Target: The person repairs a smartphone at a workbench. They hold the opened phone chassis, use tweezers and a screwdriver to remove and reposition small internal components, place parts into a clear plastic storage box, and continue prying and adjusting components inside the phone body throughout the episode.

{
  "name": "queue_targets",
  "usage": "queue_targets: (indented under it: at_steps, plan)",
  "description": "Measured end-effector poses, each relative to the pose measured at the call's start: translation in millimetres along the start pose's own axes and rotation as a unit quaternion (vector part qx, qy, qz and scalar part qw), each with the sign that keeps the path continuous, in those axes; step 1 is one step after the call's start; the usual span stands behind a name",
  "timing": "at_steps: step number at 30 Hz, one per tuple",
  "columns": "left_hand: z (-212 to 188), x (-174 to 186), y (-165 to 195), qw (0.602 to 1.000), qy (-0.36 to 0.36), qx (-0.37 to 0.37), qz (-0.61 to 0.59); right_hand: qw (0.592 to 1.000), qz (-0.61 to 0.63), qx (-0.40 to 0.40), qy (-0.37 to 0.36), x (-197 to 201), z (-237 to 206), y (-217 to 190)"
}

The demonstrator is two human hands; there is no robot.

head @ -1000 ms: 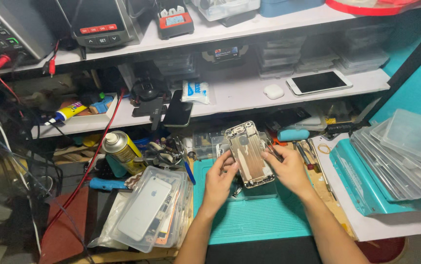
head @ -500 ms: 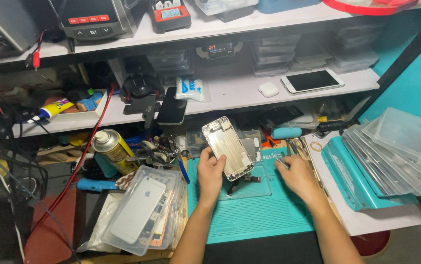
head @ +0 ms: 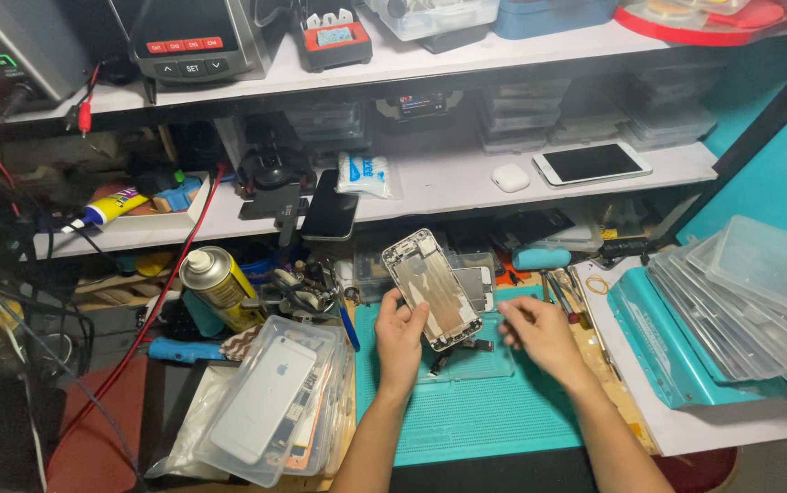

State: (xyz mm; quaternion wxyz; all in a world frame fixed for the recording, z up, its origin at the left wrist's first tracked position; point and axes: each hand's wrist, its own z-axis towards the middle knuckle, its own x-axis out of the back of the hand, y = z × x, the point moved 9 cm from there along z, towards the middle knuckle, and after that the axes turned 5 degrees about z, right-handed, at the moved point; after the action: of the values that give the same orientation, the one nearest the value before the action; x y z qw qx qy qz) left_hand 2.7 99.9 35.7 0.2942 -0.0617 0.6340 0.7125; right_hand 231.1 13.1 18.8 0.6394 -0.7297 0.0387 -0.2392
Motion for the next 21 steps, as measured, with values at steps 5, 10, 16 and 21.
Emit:
queue_targets:
  at_steps: [5, 10, 16, 21]
  plan:
    - [-1, -15, 11, 0.997, -0.039, 0.038, -0.046, 0.965, 0.251, -0.018, -0.076, -11, 7, -4]
    - [3, -28, 14, 0.992, -0.053, 0.107, -0.050, 0.938, 0.346, -0.006, -0.010, 30, 8, -12]
    - [5, -78, -10, 0.984, -0.121, 0.124, -0.035, 0.903, 0.417, -0.006, -0.098, 39, 0, 3]
    - [4, -96, -36, 0.981, -0.136, 0.139, -0.015, 0.860, 0.486, -0.039, -0.150, 23, -9, 6]
